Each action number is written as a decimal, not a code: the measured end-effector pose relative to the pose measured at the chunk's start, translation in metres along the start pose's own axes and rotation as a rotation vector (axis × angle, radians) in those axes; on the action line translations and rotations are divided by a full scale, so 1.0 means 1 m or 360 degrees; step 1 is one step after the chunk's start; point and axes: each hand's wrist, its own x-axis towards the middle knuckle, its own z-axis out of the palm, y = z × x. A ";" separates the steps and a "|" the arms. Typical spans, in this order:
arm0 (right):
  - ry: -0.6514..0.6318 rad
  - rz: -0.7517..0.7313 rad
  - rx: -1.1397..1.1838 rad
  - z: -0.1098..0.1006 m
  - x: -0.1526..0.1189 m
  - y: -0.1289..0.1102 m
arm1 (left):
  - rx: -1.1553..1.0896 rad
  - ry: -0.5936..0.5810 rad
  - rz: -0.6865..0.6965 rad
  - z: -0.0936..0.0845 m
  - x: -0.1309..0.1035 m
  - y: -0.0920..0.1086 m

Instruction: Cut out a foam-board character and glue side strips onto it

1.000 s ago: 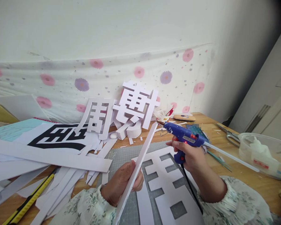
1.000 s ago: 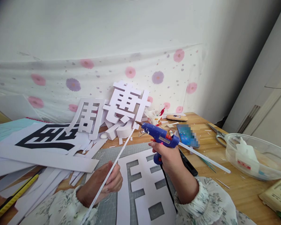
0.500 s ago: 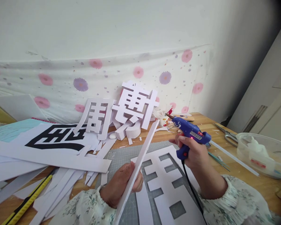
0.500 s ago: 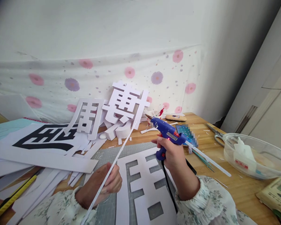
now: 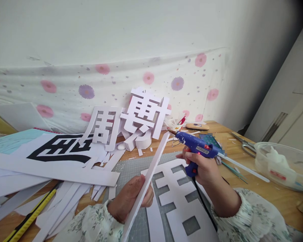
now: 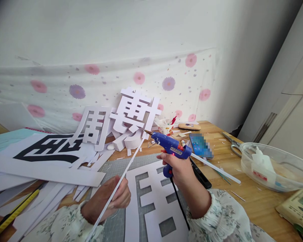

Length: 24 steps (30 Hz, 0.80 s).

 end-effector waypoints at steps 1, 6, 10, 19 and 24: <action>-0.0008 0.0021 -0.0008 0.000 0.000 0.001 | -0.0008 0.0009 0.0005 0.001 0.000 0.001; 0.0014 0.0072 0.0043 -0.001 0.000 0.005 | -0.0035 0.0050 0.0012 0.003 0.000 0.001; 0.0024 0.0089 0.0090 0.000 0.001 0.007 | -0.0023 0.0026 0.0014 0.001 0.001 -0.001; 0.0083 0.0121 0.0104 0.000 0.003 0.009 | 0.0033 -0.0070 0.0020 -0.003 0.003 -0.002; 0.0083 0.0112 0.0097 0.000 0.003 0.008 | 0.0010 -0.0033 0.0027 0.000 0.002 -0.001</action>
